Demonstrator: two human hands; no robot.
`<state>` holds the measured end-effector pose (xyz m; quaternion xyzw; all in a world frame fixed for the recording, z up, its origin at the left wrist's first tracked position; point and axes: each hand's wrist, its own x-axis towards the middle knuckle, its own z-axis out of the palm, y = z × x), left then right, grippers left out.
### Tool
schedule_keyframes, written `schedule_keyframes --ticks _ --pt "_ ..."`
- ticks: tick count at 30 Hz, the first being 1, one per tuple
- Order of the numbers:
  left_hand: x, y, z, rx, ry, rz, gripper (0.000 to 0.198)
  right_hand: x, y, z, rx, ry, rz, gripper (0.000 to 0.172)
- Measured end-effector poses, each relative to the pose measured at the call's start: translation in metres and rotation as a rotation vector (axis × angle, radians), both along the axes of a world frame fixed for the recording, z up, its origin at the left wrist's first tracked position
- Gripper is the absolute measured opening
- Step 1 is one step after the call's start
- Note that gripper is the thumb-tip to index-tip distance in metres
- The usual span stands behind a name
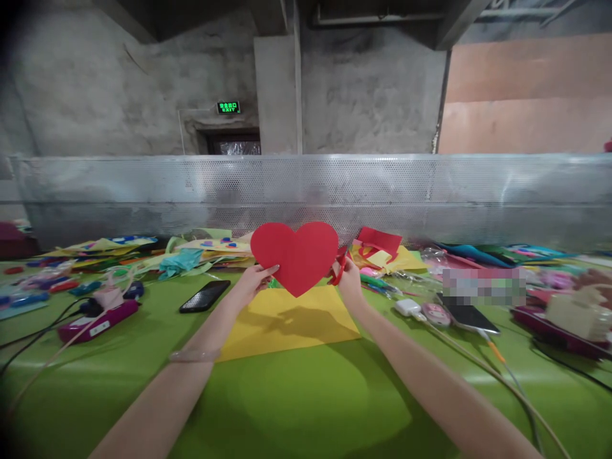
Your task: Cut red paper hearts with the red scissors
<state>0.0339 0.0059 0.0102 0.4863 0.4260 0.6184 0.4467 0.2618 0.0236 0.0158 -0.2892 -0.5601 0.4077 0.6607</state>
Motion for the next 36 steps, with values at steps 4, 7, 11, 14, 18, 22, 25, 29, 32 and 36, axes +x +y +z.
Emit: schedule_keyframes --ticks 4,7,11,14,18,22,25,29,32,36 --pt "-0.001 0.002 -0.001 0.01 0.002 -0.005 0.035 0.005 -0.002 0.008 0.037 -0.005 -0.011 0.029" --pt "0.0 0.002 -0.003 0.021 0.013 -0.018 0.034 0.011 0.002 0.012 0.03 -0.038 0.002 0.032" --pt "0.0 0.002 -0.003 0.019 0.023 -0.016 0.035 0.022 0.011 0.017 0.034 0.008 -0.013 0.041" --pt "0.0 0.001 -0.003 0.007 0.022 -0.012 0.036 0.032 0.017 0.019 0.038 -0.033 0.031 0.04" --pt "0.002 -0.001 -0.003 0.001 0.026 -0.031 0.037 0.041 0.019 0.019 0.062 -0.081 0.032 0.03" --pt "0.003 -0.001 -0.004 0.001 0.017 -0.055 0.039 0.044 0.02 0.019 0.101 -0.07 0.021 0.027" --pt "0.002 0.0 -0.004 0.011 -0.002 -0.06 0.039 0.045 0.021 0.022 0.096 -0.06 0.009 0.029" --pt "0.002 0.001 -0.004 0.031 -0.025 -0.052 0.037 0.044 0.021 0.022 0.075 -0.051 -0.002 0.031" --pt "0.002 0.001 -0.003 0.067 -0.057 -0.034 0.037 0.04 0.02 0.02 0.033 -0.056 -0.003 0.03" --pt "0.003 0.001 -0.002 0.117 -0.113 0.004 0.036 0.033 0.015 0.011 -0.052 -0.118 0.015 0.029"
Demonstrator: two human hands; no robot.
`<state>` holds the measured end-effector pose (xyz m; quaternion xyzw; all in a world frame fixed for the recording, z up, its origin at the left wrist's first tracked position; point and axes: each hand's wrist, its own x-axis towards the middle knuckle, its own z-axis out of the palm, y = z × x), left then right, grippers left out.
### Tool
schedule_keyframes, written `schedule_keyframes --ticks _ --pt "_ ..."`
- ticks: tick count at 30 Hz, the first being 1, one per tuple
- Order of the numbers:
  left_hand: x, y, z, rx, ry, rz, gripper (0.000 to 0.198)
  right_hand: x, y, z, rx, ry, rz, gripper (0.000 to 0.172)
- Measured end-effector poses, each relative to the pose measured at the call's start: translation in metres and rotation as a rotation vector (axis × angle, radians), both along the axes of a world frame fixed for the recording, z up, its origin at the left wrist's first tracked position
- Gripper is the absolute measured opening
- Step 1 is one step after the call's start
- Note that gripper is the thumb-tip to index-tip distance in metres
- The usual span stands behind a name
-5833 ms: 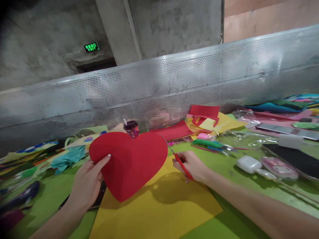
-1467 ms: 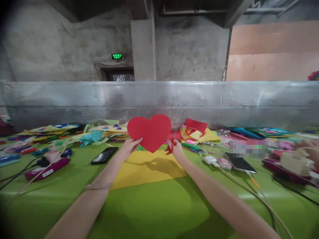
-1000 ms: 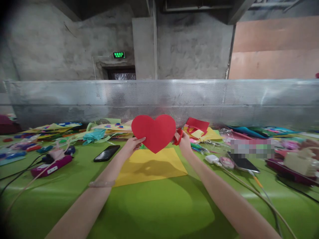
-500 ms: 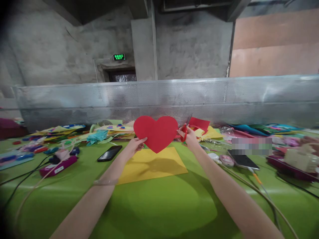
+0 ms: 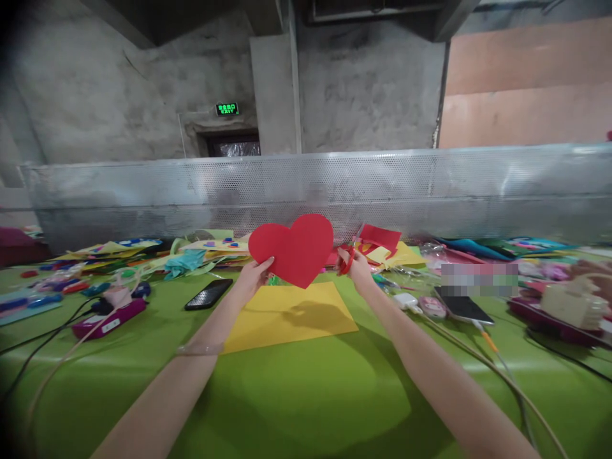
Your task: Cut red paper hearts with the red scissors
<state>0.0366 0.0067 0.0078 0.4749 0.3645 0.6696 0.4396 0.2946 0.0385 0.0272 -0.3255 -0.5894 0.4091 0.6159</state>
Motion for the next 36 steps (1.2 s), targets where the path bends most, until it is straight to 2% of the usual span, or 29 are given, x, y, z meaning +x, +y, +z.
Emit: schedule_keyframes --ticks 6,15,23,29,36 --pt "-0.002 0.004 0.002 0.059 -0.112 0.069 0.038 -0.022 -0.012 -0.017 -0.106 -0.08 -0.005 0.022" --pt "0.005 0.0 0.006 0.106 -0.205 0.075 0.034 -0.054 -0.037 -0.035 -0.176 -0.206 0.023 0.015" --pt "0.011 -0.002 0.007 0.158 -0.25 0.088 0.036 -0.058 -0.035 -0.043 -0.239 -0.25 0.012 0.017" --pt "0.017 -0.006 0.008 0.172 -0.25 0.101 0.04 -0.062 -0.041 -0.043 -0.227 -0.238 0.048 0.017" --pt "0.023 -0.012 0.01 0.178 -0.255 0.084 0.034 -0.062 -0.042 -0.043 -0.207 -0.221 0.047 0.018"
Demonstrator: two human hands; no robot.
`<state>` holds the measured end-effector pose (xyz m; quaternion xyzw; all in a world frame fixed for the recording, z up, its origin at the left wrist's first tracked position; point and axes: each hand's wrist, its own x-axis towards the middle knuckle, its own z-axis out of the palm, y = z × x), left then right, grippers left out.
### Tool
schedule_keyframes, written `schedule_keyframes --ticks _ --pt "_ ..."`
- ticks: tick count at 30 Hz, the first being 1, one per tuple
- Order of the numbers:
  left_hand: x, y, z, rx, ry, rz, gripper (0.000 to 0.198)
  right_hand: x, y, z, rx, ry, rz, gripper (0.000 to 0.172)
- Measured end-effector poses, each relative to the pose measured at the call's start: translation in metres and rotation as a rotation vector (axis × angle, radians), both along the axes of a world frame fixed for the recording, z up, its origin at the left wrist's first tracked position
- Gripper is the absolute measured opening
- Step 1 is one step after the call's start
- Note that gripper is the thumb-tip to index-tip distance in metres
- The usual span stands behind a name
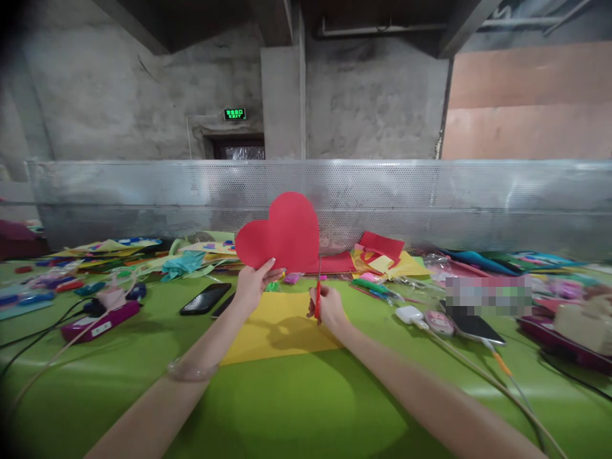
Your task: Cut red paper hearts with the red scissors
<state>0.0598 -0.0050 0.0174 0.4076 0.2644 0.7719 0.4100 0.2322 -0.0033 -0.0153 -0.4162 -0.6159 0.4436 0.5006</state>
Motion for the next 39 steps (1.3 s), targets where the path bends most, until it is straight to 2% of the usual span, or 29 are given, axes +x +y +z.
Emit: schedule_keyframes --ticks 21,39 --pt "0.0093 -0.0084 0.0036 0.017 -0.006 -0.007 0.033 -0.0005 -0.0053 0.0019 0.001 0.047 0.017 0.018" --pt "0.0096 -0.0103 0.0039 0.014 0.032 -0.005 0.035 0.0003 0.0035 -0.0045 0.009 0.073 0.037 0.019"
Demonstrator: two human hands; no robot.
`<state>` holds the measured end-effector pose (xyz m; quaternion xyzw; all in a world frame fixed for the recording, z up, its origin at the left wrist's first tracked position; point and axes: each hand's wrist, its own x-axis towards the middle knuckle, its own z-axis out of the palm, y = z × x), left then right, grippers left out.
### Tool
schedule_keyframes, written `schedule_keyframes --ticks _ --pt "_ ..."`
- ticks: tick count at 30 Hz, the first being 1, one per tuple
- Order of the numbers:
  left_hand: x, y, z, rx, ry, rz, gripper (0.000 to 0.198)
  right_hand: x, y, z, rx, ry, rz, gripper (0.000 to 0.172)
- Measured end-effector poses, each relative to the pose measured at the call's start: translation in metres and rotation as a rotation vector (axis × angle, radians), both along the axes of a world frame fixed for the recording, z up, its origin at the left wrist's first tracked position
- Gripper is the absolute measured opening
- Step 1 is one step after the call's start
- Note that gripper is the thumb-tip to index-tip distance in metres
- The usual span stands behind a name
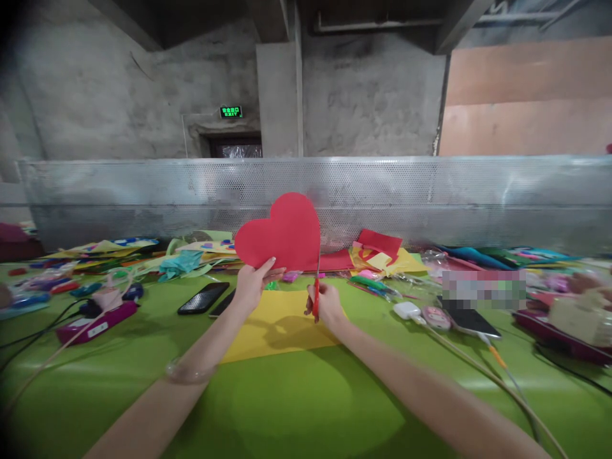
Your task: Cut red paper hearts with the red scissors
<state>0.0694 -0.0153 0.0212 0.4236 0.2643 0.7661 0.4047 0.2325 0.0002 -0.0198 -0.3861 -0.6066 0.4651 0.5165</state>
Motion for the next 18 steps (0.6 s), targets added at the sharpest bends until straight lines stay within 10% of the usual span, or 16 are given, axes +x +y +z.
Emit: schedule_keyframes --ticks 18 --pt "0.001 -0.0009 0.0009 -0.026 0.018 0.013 0.031 -0.0008 -0.0082 0.0073 -0.019 0.017 -0.007 0.02"
